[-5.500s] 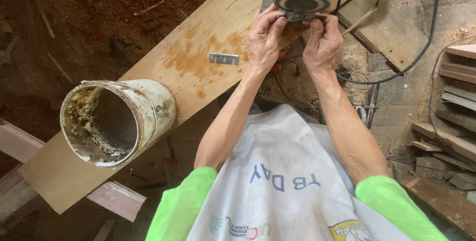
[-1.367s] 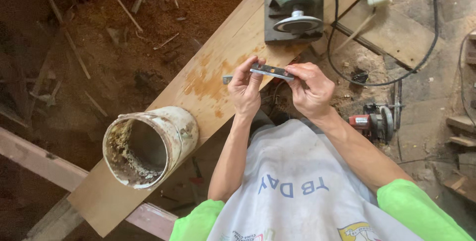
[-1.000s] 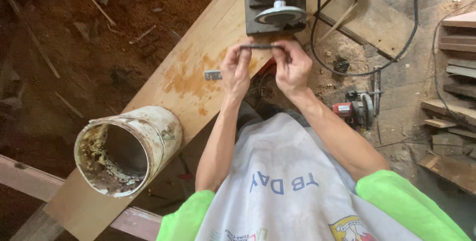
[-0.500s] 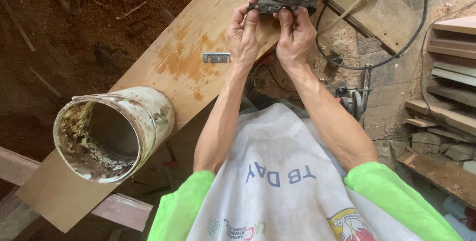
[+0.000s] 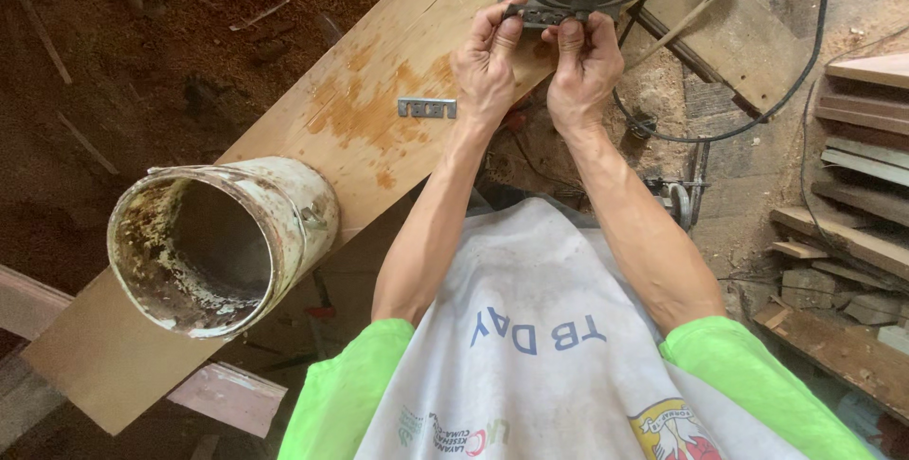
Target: The person uses a bench grinder to smooth the edges of small metal brackets. They hold each bracket with both hands and press it against the spinning grinding wheel, then inspect it before repeating the process on another bracket.
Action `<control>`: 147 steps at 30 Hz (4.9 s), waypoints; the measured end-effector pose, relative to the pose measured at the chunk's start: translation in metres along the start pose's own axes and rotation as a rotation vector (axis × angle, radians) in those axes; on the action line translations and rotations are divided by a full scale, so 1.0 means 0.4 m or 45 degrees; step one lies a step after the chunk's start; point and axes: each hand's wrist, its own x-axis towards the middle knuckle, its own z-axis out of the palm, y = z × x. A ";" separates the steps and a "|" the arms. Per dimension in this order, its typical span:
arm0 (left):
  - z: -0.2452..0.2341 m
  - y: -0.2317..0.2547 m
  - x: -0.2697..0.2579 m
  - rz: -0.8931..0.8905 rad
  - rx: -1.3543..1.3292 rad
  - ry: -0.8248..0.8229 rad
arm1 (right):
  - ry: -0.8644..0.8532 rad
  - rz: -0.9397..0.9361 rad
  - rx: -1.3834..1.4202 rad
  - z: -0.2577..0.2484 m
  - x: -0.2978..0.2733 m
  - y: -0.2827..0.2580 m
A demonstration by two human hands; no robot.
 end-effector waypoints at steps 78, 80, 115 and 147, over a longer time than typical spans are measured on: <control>-0.034 0.247 -0.192 -0.172 -0.182 0.158 | -0.390 0.112 0.354 -0.041 -0.133 -0.381; -0.033 0.249 -0.196 -0.203 -0.202 0.158 | -0.391 0.082 0.343 -0.041 -0.134 -0.380; -0.070 0.207 -0.187 -0.354 -0.420 -0.052 | -0.314 -0.473 -0.105 -0.154 -0.091 -0.259; 0.003 0.006 -0.004 -0.129 -0.238 0.125 | 0.014 -0.144 -0.222 0.007 0.002 -0.008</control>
